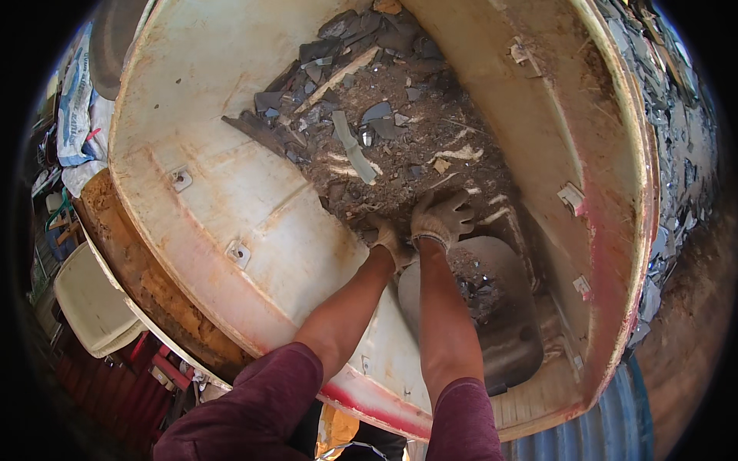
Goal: The person sorts broken glass shards from a large white container, picking them up by hand and placing them into a sack. The person also moves a metal pan and a sack within the cluttered scrap yard environment.
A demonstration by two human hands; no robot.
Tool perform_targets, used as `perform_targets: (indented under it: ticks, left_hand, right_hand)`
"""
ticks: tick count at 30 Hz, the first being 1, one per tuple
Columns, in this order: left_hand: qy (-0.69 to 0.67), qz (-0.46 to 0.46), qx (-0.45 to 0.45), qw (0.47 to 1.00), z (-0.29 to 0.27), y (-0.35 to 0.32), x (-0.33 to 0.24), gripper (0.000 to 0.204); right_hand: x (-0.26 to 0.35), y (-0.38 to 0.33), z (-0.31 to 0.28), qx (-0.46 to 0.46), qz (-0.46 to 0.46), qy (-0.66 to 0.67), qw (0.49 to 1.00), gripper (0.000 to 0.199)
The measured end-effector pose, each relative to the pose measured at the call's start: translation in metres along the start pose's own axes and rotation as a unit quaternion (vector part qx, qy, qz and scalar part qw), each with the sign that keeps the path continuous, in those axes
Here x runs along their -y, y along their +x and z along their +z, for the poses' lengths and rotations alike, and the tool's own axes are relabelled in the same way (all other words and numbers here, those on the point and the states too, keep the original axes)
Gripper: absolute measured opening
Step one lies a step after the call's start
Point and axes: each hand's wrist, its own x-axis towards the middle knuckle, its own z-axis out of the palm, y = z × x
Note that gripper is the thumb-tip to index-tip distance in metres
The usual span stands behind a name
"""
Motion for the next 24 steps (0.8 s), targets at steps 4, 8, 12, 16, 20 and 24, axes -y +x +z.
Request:
perform_targets:
  ticks: [4,8,12,16,20,24]
  left_hand:
    - [-0.031,0.008,0.031,0.999,-0.012,0.029,0.012,0.089]
    - [0.039,0.078,-0.113,0.99,-0.01,0.034,0.013,0.075]
    - [0.283,0.27,-0.134,0.91,0.036,0.011,-0.008,0.058]
    - [0.359,0.382,-0.1,0.846,0.088,-0.009,0.003,0.05]
    - [0.46,0.362,-0.128,0.801,0.077,-0.018,0.087,0.049]
    - [0.527,0.249,-0.158,0.797,0.019,-0.033,0.179,0.053]
  right_hand:
    - [-0.015,-0.019,-0.001,0.058,-0.141,-0.028,0.988,0.064]
    - [-0.023,-0.004,-0.012,0.196,-0.213,0.094,0.952,0.057]
    - [-0.014,0.019,-0.011,0.229,-0.163,0.265,0.922,0.051]
    - [-0.03,0.042,-0.027,0.197,-0.17,0.465,0.847,0.044]
    - [-0.115,0.042,-0.059,0.184,-0.116,0.521,0.826,0.039]
    - [-0.235,0.015,-0.066,0.271,-0.027,0.395,0.878,0.042]
